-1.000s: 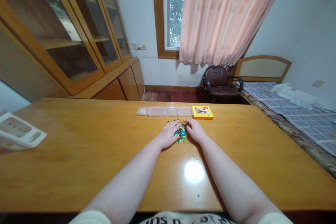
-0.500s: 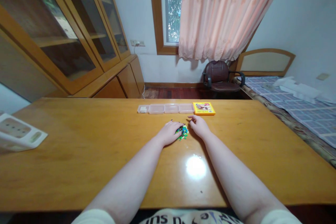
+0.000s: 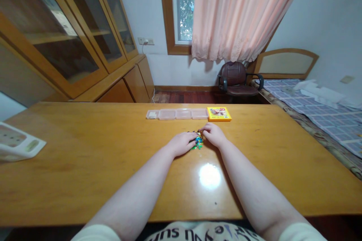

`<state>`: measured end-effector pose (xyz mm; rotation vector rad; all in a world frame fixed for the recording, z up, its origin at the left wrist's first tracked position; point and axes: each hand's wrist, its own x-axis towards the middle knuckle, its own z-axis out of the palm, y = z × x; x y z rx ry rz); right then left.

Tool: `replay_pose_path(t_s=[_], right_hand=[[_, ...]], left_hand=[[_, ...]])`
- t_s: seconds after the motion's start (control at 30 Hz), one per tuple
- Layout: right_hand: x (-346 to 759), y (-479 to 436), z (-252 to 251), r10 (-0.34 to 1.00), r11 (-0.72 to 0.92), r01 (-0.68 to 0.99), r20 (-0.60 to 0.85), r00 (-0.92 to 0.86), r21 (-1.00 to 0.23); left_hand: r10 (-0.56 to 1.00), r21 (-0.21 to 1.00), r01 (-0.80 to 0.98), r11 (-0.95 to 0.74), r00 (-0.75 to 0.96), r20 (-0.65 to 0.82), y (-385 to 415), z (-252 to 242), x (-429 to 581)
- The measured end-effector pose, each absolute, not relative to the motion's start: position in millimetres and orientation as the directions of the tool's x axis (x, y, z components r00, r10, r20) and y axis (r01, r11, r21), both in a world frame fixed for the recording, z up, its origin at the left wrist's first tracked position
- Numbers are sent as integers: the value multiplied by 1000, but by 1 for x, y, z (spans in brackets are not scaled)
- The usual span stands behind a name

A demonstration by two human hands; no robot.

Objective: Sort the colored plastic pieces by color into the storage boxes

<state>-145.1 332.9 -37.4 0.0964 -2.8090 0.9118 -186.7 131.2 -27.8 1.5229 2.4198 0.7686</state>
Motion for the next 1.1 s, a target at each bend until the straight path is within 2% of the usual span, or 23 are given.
replay_pose_path(t_s=[0.13,0.27,0.4,0.57,0.73,0.93,1.1], right_hand=[[-145,332,-36,-39,833,-143,201,-979,-535],[-147,329,-35,-58,864,-146,193,-979,-482],[-148,327,-35,-31,860,-135,213,-977,-492],[-147,326,-35,-35,805,-186,268,-963,-563],[-147,324,-36,-67,793,-228,290,-955,-565],[-145,318,-31,-199,819,-320,288,-937,-476],[-139,306,-25,-284,853,-353,224,-932,-385]], left_hand=[[819,594,730,339,-539,195,122,-26,-196],[690,585,676,448,-678,255,103,-20,-214],[774,470,751,464,-602,197,89,-11,-223],[819,467,776,424,-548,168,85,-10,-223],[802,432,767,474,-579,147,84,-17,-227],[772,346,771,535,-612,171,88,-25,-230],[783,342,777,528,-602,160,96,-29,-228]])
